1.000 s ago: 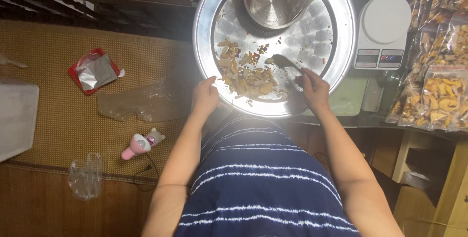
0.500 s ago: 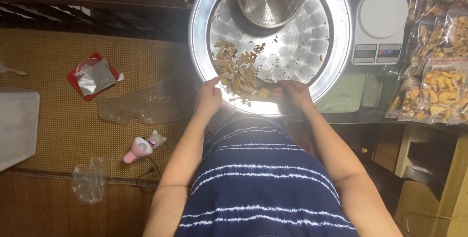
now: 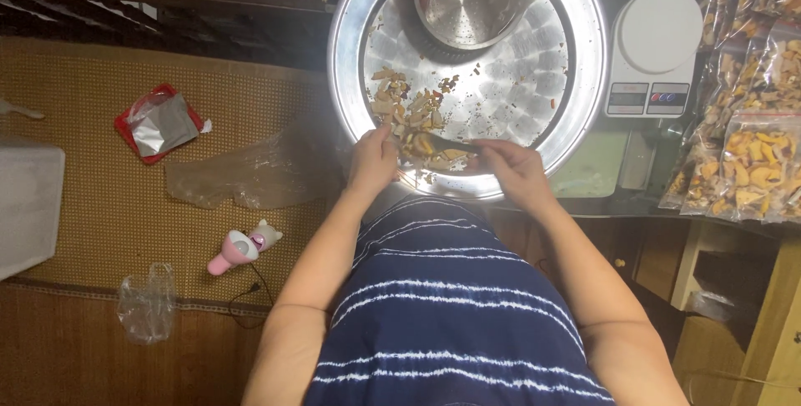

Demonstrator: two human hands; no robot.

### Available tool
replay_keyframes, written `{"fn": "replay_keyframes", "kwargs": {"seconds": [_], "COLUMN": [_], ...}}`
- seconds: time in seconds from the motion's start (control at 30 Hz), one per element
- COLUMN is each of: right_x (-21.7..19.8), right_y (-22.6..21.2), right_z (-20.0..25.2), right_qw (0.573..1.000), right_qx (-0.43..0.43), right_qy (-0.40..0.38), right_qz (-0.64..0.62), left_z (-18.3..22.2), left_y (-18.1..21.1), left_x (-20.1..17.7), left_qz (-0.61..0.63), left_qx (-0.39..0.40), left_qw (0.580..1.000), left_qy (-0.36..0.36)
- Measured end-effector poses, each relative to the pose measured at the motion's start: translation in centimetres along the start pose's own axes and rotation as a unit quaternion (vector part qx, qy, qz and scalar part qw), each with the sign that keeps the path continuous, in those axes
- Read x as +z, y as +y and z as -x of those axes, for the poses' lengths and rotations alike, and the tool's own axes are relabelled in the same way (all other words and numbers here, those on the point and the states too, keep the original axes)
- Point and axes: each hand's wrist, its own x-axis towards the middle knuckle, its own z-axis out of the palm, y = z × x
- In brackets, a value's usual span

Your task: The person scoops dried fruit pieces from a large tray using a spoon and places them into plastic bags, sealing each bag by hand and placing them into a stack.

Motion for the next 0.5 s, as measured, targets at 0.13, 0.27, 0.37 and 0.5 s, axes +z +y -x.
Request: {"fn": "replay_keyframes", "kwargs": {"seconds": [0.13,0.27,0.37,0.5], "right_x": [0.8,-2.5,-5.5,-8.3], "right_y": [0.8,1.4,2.8,7.2], "right_z": [1.2,1.2,1.4,2.2], "right_qw": [0.985,0.975,0.938,0.902], "right_qx": [-0.132,-0.158,-0.121,-0.028], "right_qy": [-0.064,0.051,0.128,0.158], "right_qz": [0.085,0.15,0.298,0.401], "left_z": [0.2,0.4,0.2,-2.8], "left_y": [-0.7,-0.7,-1.7,-8.5], "left_x": [-0.2,-0.9,-1.1,0.9], "left_qz": [-0.001,0.045,0.054,0.062], "left_qx": [0.042,0.031,0.041,0.05], "left_qw": [0.999,0.998,0.996,0.994], "left_qy": [0.018,0.042,0.058,0.076]}}
